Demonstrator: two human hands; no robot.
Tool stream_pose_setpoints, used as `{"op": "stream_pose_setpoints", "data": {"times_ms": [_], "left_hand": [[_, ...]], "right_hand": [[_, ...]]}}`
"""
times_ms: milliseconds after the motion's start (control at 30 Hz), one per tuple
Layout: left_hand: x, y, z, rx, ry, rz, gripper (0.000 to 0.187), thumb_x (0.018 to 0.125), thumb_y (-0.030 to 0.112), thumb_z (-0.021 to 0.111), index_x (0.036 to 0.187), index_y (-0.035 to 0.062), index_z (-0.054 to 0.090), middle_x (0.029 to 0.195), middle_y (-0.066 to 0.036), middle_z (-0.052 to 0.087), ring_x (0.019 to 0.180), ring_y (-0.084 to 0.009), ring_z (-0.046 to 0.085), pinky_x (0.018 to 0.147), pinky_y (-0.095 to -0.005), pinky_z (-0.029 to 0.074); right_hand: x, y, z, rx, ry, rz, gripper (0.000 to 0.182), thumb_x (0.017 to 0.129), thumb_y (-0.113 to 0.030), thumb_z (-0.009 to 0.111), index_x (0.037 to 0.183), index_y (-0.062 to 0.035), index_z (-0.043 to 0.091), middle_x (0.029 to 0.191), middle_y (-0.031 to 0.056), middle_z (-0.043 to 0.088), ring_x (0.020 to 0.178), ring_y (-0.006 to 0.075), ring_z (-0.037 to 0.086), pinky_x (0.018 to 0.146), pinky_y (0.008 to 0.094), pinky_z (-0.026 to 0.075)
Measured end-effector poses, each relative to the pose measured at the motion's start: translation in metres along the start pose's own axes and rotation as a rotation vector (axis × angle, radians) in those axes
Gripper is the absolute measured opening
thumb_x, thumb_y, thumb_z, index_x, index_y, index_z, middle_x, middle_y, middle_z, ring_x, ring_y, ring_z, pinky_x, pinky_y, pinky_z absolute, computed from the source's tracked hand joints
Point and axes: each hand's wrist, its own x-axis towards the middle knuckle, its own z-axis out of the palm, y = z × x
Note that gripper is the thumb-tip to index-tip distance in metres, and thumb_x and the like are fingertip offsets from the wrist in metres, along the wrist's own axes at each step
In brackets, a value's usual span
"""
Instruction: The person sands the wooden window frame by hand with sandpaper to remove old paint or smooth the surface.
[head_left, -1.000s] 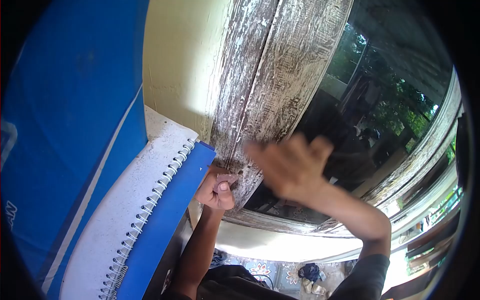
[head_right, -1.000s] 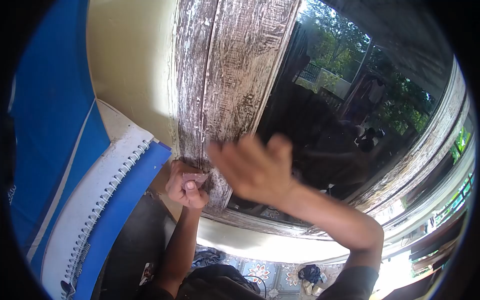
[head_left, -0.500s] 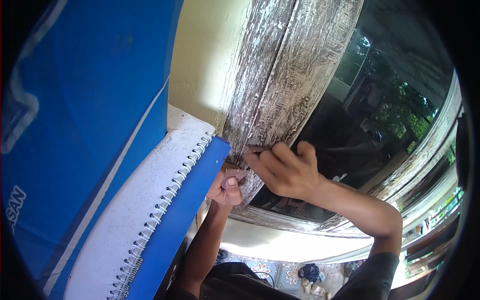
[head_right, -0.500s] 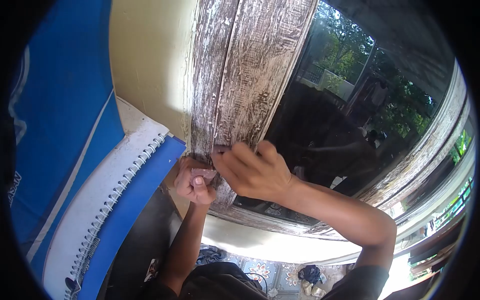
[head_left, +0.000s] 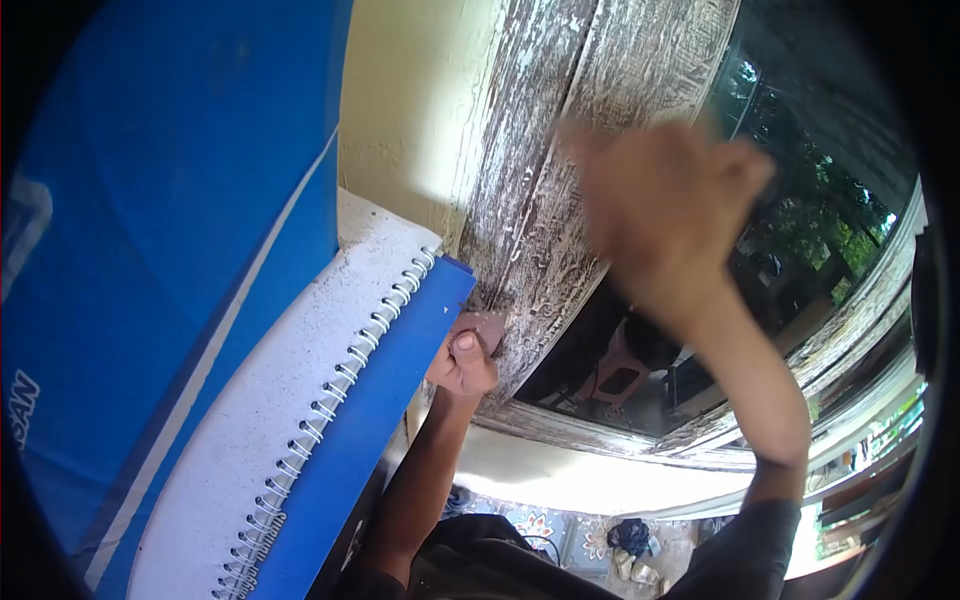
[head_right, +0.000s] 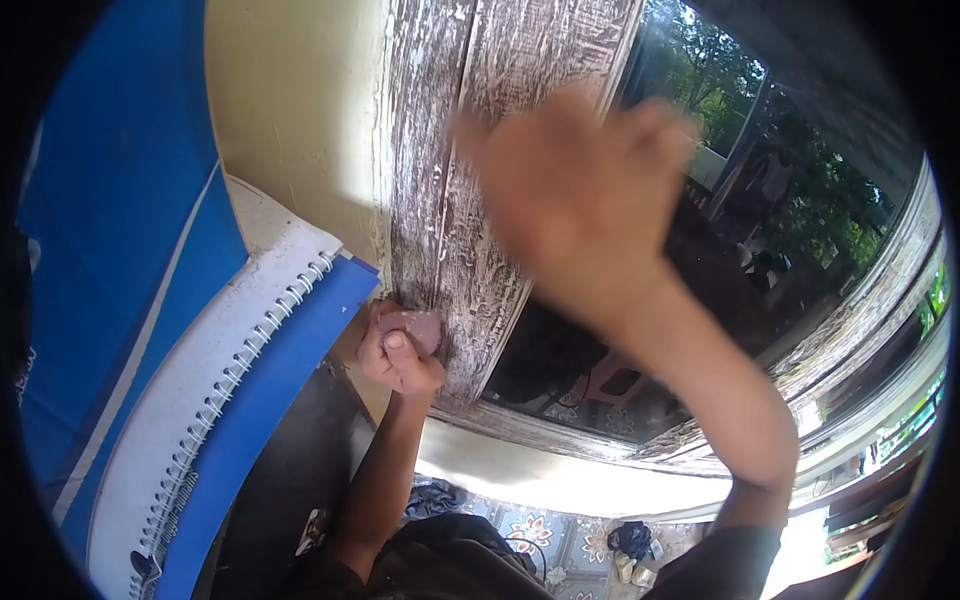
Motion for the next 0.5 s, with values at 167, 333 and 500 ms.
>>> {"op": "stream_pose_setpoints", "data": {"times_ms": [167,333,500], "left_hand": [[-0.001,-0.012,0.002,0.039,0.058,0.114,0.044,0.097,0.032,0.048,0.073,-0.0041,0.056,0.062,-0.014,0.055,0.056,-0.0244,0.05,0.057,-0.037,0.038],[0.016,0.011,0.004,0.036,-0.063,0.125,0.037,0.093,0.027,0.057,0.069,-0.0011,0.057,0.059,-0.011,0.056,0.051,-0.0249,0.048,0.056,-0.0352,0.039],[0.021,0.018,0.007,0.058,-0.129,0.22,0.029,0.084,0.018,0.065,0.061,0.0039,0.057,0.058,-0.006,0.057,0.051,-0.0227,0.049,0.054,-0.0325,0.037]], "right_hand": [[0.01,-0.021,-0.027,0.041,-0.48,0.193,0.019,0.092,-0.023,0.054,0.091,-0.0167,0.072,0.081,0.0063,0.064,0.086,0.0247,0.058,0.076,0.0429,0.034],[-0.023,-0.02,0.007,0.225,0.12,-0.2,0.017,0.081,-0.021,0.06,0.092,-0.0229,0.072,0.069,-0.0053,0.057,0.076,0.0195,0.051,0.073,0.0449,0.034],[0.02,0.011,-0.017,0.122,0.262,0.095,0.013,0.08,-0.023,0.061,0.089,-0.0219,0.07,0.069,-0.0053,0.05,0.077,0.0157,0.05,0.067,0.0378,0.029]]}}
